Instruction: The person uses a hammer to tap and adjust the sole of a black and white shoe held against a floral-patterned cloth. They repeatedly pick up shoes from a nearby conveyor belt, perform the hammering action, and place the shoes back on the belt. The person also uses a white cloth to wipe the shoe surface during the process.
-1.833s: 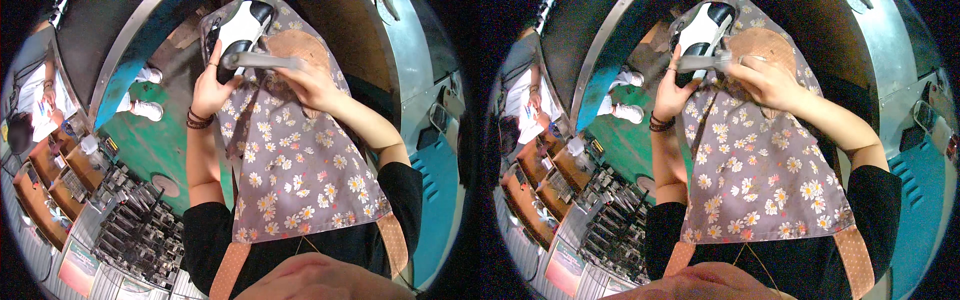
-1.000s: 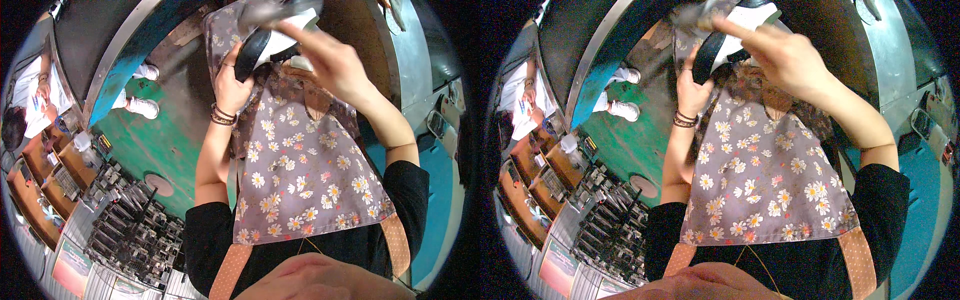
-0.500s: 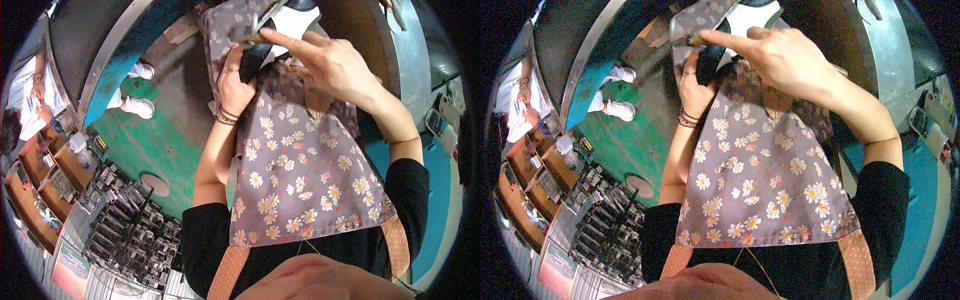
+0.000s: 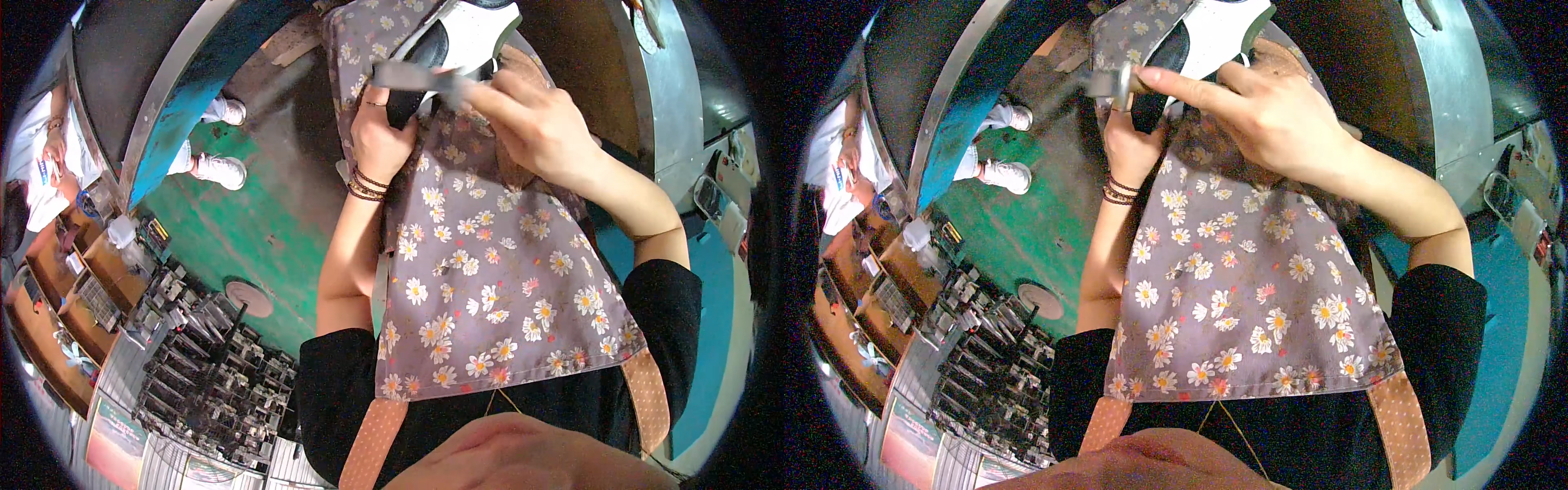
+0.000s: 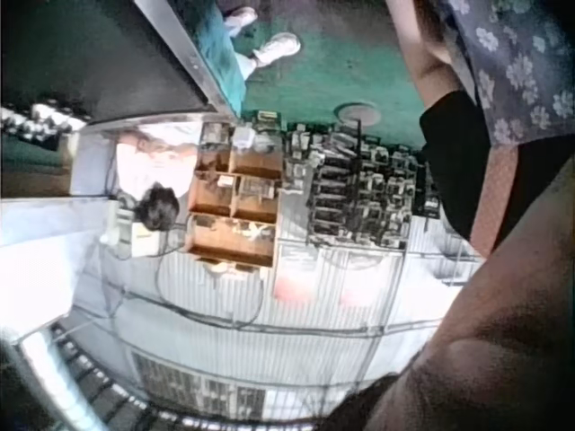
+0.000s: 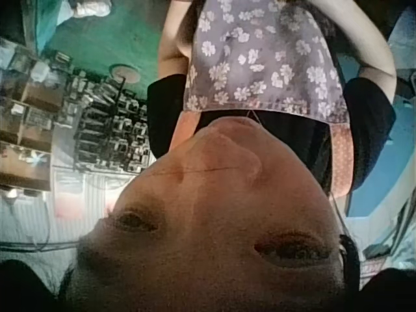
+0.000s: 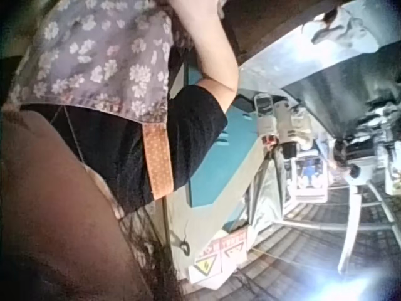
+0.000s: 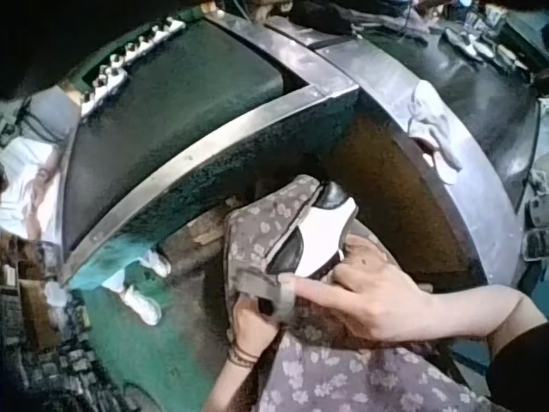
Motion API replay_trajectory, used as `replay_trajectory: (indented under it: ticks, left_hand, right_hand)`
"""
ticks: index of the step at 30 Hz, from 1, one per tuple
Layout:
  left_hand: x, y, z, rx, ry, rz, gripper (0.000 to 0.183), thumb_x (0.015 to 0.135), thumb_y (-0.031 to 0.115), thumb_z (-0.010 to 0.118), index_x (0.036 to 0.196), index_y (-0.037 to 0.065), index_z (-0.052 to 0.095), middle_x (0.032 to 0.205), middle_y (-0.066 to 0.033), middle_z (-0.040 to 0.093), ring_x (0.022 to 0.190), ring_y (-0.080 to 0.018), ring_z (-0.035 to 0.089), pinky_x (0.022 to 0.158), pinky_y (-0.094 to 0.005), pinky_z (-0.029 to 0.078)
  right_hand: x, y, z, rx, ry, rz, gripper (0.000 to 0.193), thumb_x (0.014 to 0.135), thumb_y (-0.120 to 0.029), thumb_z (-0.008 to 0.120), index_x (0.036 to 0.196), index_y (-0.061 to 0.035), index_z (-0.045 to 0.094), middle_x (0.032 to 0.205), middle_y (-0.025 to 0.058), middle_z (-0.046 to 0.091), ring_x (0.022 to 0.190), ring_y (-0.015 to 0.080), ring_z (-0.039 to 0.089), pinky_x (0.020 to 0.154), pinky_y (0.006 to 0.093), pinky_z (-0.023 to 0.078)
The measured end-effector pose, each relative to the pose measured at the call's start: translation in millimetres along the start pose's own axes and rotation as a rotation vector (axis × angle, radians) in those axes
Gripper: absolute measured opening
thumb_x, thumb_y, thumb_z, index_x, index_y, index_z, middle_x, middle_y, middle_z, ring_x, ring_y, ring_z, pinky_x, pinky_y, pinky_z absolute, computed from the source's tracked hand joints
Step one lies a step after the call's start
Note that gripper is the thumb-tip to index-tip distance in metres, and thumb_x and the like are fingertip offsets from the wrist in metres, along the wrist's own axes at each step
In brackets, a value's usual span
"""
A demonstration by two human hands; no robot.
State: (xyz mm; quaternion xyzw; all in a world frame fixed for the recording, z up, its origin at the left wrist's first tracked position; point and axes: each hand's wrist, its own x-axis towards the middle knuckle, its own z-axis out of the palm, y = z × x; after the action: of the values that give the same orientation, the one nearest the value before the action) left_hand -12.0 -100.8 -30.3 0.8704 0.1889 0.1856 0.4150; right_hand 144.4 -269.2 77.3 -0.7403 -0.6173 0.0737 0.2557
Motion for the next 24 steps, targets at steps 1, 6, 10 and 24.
replay_trajectory:
  ticks: [1, 6, 10, 24]
  left_hand:
    - [1.8, 5.8, -0.2, -0.032, 0.025, -0.02, 0.064, 0.068, -0.003, 0.069, 0.129, 0.002, 0.052, 0.123, -0.0206, 0.06, 0.115, -0.0399, 0.057, 0.097, -0.0402, 0.047]
    - [6.9, -2.6, -5.4, -0.006, -0.074, -0.099, 0.058, 0.067, 0.0, 0.069, 0.123, 0.004, 0.056, 0.113, -0.0215, 0.063, 0.105, -0.0391, 0.062, 0.09, -0.0411, 0.05]
    - [2.5, -6.3, -6.7, 0.041, -0.098, -0.101, 0.061, 0.068, 0.001, 0.068, 0.127, 0.004, 0.054, 0.117, -0.0217, 0.063, 0.109, -0.0385, 0.061, 0.094, -0.0402, 0.049]
    - [9.8, 3.3, -3.2, 0.059, -0.052, -0.043, 0.078, 0.067, 0.004, 0.072, 0.14, 0.003, 0.045, 0.129, -0.0205, 0.059, 0.121, -0.0349, 0.056, 0.102, -0.0385, 0.044]
  right_hand:
    - [-0.4, 1.6, 1.2, -0.031, -0.033, -0.01, 0.071, 0.078, -0.013, 0.063, 0.145, -0.029, 0.044, 0.072, 0.0063, 0.053, 0.061, 0.0258, 0.057, 0.066, 0.0362, 0.049]
    - [6.8, 2.3, -3.4, 0.075, 0.115, -0.048, 0.069, 0.078, -0.011, 0.064, 0.143, -0.0263, 0.047, 0.073, 0.008, 0.055, 0.066, 0.0265, 0.057, 0.072, 0.0403, 0.048]
    - [-8.2, 21.1, 9.9, 0.072, 0.038, -0.046, 0.07, 0.077, -0.004, 0.066, 0.142, -0.0242, 0.049, 0.074, 0.0085, 0.056, 0.071, 0.0276, 0.056, 0.072, 0.0424, 0.047]
    - [-3.3, 32.9, -0.1, 0.261, 0.077, 0.065, 0.062, 0.083, -0.001, 0.063, 0.141, -0.0182, 0.05, 0.084, 0.0109, 0.063, 0.076, 0.0323, 0.061, 0.072, 0.0414, 0.05]
